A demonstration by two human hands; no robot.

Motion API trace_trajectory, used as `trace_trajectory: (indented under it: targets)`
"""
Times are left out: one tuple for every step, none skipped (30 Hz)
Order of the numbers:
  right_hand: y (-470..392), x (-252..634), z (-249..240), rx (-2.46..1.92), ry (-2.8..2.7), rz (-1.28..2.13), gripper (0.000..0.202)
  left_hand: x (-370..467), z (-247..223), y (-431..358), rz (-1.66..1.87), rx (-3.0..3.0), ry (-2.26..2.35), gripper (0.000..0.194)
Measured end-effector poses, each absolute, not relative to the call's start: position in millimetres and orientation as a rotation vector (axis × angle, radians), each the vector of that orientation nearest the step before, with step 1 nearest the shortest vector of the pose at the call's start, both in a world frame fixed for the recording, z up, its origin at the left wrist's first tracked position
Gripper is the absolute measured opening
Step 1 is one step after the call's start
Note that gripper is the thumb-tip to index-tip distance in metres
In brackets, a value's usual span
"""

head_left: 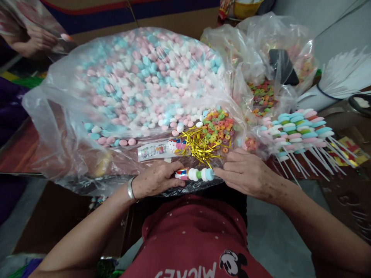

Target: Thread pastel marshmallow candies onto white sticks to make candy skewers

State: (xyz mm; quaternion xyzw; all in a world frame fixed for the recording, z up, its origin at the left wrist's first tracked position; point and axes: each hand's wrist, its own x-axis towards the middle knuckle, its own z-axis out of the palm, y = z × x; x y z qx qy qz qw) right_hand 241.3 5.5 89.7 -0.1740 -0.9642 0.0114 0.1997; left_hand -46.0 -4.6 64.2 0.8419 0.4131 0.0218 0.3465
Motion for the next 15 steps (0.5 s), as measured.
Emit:
trace_trajectory:
  targets:
    - [4.1, 240.2, 90.1, -0.507, -2.697, 0.034, 0.018, -45.8, 63.6, -5.1, 0.073, 2.193, 1.082, 0.027]
    - [2.8, 239.2, 90.2, -0.527, -2.701, 0.041, 0.019, -45.5, 62.8, -5.5, 0.096, 2.2, 1.088, 0.026]
    - [1.9, 238.4, 90.0, -0.544, -2.708, 0.053, 0.019, -45.2, 62.0, -5.9, 0.124, 2.207, 1.084, 0.026]
    - [1.3, 237.8, 89.7, -0.56, -2.715, 0.066, 0.02, -45.0, 61.0, -6.1, 0.154, 2.216, 1.07, 0.026]
    - [1.1, 237.4, 89.2, -0.576, -2.721, 0.08, 0.022, -44.7, 60.0, -6.2, 0.183, 2.227, 1.047, 0.026]
    - [1.1, 237.0, 88.7, -0.594, -2.721, 0.097, 0.023, -44.4, 58.9, -6.1, 0.212, 2.24, 1.019, 0.026]
    - [1.3, 236.5, 87.9, -0.615, -2.719, 0.123, 0.024, -44.0, 57.8, -5.7, 0.238, 2.254, 0.991, 0.027]
    - [1.4, 235.6, 86.8, -0.641, -2.716, 0.162, 0.026, -43.4, 56.7, -5.3, 0.256, 2.265, 0.964, 0.028]
    - [1.5, 234.1, 85.2, -0.672, -2.713, 0.217, 0.027, -42.6, 55.8, -4.7, 0.269, 2.273, 0.943, 0.029]
    - [1.4, 231.9, 83.2, -0.708, -2.713, 0.287, 0.028, -41.6, 54.9, -4.0, 0.276, 2.276, 0.926, 0.031]
    - [1.3, 229.2, 80.7, -0.745, -2.716, 0.363, 0.028, -40.4, 54.1, -3.4, 0.275, 2.272, 0.914, 0.032]
    - [1.3, 226.1, 78.1, -0.779, -2.723, 0.432, 0.028, -39.1, 53.4, -2.9, 0.271, 2.264, 0.906, 0.033]
    - [1.5, 223.0, 75.6, -0.806, -2.727, 0.477, 0.028, -38.0, 52.9, -2.5, 0.266, 2.254, 0.899, 0.034]
    - [2.2, 220.4, 73.6, -0.822, -2.727, 0.496, 0.028, -37.1, 52.6, -2.4, 0.263, 2.242, 0.892, 0.035]
    - [3.4, 218.6, 72.6, -0.829, -2.725, 0.502, 0.028, -36.7, 52.5, -2.5, 0.26, 2.227, 0.883, 0.036]
